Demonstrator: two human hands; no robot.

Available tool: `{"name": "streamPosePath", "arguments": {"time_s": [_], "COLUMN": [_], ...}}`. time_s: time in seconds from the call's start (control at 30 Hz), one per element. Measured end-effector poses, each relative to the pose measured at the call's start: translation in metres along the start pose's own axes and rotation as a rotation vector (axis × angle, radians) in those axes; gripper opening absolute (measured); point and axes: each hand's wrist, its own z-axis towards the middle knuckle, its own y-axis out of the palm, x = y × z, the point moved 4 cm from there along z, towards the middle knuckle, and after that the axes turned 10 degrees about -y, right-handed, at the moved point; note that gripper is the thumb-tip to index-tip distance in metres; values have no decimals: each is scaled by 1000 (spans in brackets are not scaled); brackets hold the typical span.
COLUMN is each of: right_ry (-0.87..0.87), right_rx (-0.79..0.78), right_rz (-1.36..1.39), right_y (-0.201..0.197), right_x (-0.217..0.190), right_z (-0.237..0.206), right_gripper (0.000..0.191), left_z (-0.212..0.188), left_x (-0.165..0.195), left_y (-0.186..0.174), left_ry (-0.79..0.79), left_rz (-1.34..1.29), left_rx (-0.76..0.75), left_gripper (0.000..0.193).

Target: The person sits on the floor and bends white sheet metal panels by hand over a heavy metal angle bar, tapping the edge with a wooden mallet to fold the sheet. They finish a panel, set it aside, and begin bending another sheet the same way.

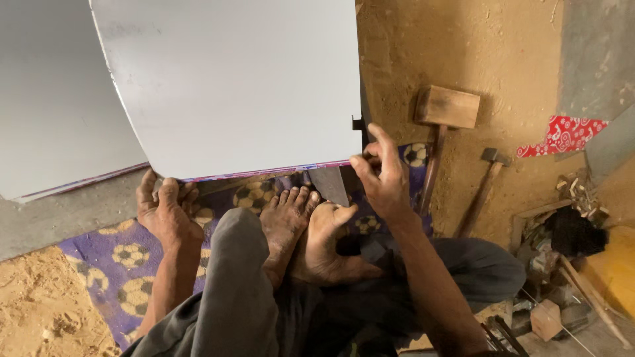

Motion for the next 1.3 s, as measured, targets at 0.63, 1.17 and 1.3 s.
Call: {"name": "streamPosePath", "arguments": {"time_s": [0.63, 1.17, 1.3], "right_ry": [172, 278, 298], "right_rx": [208, 200, 122], "right_rz": [93, 235, 287], "right_y": [16, 27, 26], "right_x": [3, 14, 12], "right_z": [-19, -27, -16], "right_gripper": [24, 33, 32], "left_z": [-11, -26, -34], "left_x": [-3, 7, 21], "left_y": [-6, -22, -26], "left_ry": [44, 90, 86], "left_rz": [-6, 127, 220], "left_rx": [-17, 15, 17], "left_gripper": [41, 42, 44]}}
